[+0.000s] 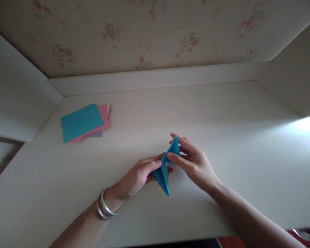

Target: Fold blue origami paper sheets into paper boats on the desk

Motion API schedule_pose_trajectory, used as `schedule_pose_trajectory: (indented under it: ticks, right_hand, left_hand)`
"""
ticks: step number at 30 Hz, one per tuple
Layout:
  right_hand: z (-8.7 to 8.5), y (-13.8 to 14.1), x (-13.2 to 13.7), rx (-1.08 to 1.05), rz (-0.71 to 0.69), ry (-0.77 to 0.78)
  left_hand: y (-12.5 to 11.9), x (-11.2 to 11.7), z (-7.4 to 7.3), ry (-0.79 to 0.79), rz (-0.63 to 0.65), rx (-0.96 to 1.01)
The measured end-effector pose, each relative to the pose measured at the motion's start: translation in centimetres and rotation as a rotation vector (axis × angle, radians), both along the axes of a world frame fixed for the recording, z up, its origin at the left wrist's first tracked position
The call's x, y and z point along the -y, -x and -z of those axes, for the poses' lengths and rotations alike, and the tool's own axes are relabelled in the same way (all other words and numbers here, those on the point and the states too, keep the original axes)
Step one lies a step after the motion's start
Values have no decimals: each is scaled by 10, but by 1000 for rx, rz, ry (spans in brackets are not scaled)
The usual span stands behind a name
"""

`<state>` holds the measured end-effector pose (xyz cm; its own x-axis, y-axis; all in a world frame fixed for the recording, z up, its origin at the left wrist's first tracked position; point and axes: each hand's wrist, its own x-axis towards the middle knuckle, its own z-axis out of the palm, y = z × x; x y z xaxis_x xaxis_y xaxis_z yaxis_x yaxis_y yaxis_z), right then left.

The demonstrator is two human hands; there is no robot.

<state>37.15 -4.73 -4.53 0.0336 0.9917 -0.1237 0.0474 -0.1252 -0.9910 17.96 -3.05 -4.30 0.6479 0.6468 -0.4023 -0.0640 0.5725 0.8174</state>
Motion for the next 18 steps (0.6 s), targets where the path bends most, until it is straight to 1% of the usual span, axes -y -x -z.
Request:
schedule_pose_trajectory:
  ticks: [4,7,11,14,18]
  right_hand:
    - [1,1,2,-31,-41,13]
    - [1,1,3,-11,-69,6]
    - [2,0,5,38,-93,-5]
    - [3,-1,6,46,-95,-3]
    - [4,-1,6,12,-105,3]
  left_hand:
    - [-2,0,-3,-81,40,-31]
    - [-3,0,-4,-119,34,-34]
    - [-4,-1,-7,-233,23,-69]
    - [-4,-1,-6,-297,39,-90]
    - [-3,-2,-2,-345,41,-105]
